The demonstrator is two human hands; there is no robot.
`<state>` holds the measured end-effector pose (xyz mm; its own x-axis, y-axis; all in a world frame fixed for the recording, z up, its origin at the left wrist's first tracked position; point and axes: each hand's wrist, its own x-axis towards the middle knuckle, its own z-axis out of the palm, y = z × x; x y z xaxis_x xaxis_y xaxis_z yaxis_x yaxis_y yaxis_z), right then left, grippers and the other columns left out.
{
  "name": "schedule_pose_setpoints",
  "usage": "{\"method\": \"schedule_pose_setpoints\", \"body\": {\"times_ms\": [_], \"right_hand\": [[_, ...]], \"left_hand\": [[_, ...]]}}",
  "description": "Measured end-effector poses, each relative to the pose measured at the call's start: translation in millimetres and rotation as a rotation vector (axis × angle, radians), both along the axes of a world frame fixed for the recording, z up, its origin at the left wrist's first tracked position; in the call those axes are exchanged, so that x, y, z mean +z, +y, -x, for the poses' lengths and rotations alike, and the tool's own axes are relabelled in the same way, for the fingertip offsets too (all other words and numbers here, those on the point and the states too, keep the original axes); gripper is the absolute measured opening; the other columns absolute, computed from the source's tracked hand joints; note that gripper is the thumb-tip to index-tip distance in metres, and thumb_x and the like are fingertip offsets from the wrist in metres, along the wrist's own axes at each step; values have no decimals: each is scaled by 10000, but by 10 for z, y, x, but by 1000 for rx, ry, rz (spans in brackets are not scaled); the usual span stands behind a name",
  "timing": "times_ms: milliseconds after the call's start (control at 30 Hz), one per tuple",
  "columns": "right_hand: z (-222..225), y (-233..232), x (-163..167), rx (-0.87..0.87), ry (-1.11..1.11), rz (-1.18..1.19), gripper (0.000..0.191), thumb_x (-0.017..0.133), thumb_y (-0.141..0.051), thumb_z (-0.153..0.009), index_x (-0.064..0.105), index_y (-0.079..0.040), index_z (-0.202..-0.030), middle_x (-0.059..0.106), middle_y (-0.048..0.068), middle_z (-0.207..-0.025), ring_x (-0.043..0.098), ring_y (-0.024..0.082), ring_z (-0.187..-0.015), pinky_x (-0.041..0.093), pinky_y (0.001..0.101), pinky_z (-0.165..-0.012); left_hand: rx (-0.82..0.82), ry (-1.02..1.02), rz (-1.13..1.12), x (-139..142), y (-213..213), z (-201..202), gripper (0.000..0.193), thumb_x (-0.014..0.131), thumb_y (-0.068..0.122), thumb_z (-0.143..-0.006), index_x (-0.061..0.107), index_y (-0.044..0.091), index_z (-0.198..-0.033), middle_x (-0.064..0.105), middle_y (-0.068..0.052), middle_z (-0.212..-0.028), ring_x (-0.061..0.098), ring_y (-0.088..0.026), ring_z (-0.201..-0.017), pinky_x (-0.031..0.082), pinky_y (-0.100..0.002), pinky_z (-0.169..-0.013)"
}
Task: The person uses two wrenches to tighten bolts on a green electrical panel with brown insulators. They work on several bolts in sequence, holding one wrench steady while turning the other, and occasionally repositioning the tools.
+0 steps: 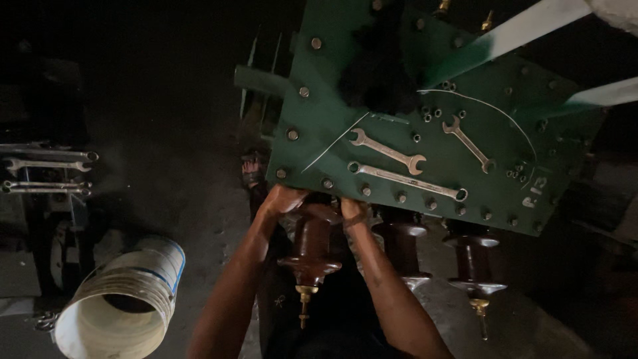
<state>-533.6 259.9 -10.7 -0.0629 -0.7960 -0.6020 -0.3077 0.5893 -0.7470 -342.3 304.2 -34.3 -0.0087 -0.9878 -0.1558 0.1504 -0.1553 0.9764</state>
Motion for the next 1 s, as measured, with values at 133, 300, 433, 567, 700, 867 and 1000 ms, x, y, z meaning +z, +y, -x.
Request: {"method": "schedule_pose_setpoints", "body": {"times_ms": [133, 300, 433, 567, 700, 867, 1000], "right_hand": [[-9, 12, 12, -62, -179, 38, 613, 765, -280, -889, 562, -25, -1408, 575, 112, -1466, 546, 266, -1293, 450, 389, -1095], [-16, -27, 30, -83, 155, -128, 598, 741, -302, -916, 550, -65, -1431, 561, 66, -1473, 541, 240, -1296, 448, 380, -1071], [-23, -42, 36, 57, -15, 73, 603, 786, -267, -879, 607, -18, -1399, 618, 121, -1457, 573, 273, -1288, 467, 387, -1083], [-4, -6, 27, 1, 175, -53, 572, 767, -273, -907, 617, -43, -1408, 626, 96, -1458, 587, 245, -1288, 475, 361, -1065], [20, 6, 23, 4, 89, 24, 527, 810, -216, -862, 680, -7, -1328, 684, 109, -1385, 631, 253, -1235, 502, 378, -1040], [135, 238, 230, -47, -228, 38, 434, 806, -264, -870, 671, -63, -1231, 689, 80, -1250, 637, 204, -1131, 526, 369, -968], [468, 411, 951, 116, 126, 91, 342, 857, -294, -869, 695, -16, -982, 704, 107, -919, 627, 210, -833, 500, 364, -720]], "left_hand": [[37, -84, -15, -48, 33, 28, 236, 623, 42, -970, 715, 24, -1187, 744, -91, -1094, 690, -194, -933, 582, -362, -804], [-40, -25, -267, -127, 40, 62, 182, 639, 90, -1046, 738, -16, -1156, 677, -208, -923, 628, -279, -778, 496, -426, -680], [-1, 23, -104, -75, 30, 39, 197, 628, 84, -997, 722, 30, -1161, 684, -80, -915, 619, -168, -770, 518, -357, -653], [50, 109, -145, -89, 35, 62, 197, 611, 99, -996, 693, 45, -1167, 682, -15, -897, 595, -126, -721, 503, -347, -590], [26, 78, -389, -165, 71, 97, 132, 616, 123, -1023, 700, 29, -1062, 619, -58, -715, 551, -162, -572, 427, -349, -501], [633, 262, -419, 233, 464, -12, 181, 629, 46, -973, 673, -9, -1140, 633, -47, -869, 577, -148, -706, 483, -305, -591], [863, -261, -182, 1074, 714, -47, 244, 664, -10, -983, 681, 12, -1225, 735, -116, -1160, 721, -210, -1042, 608, -335, -864]]}}
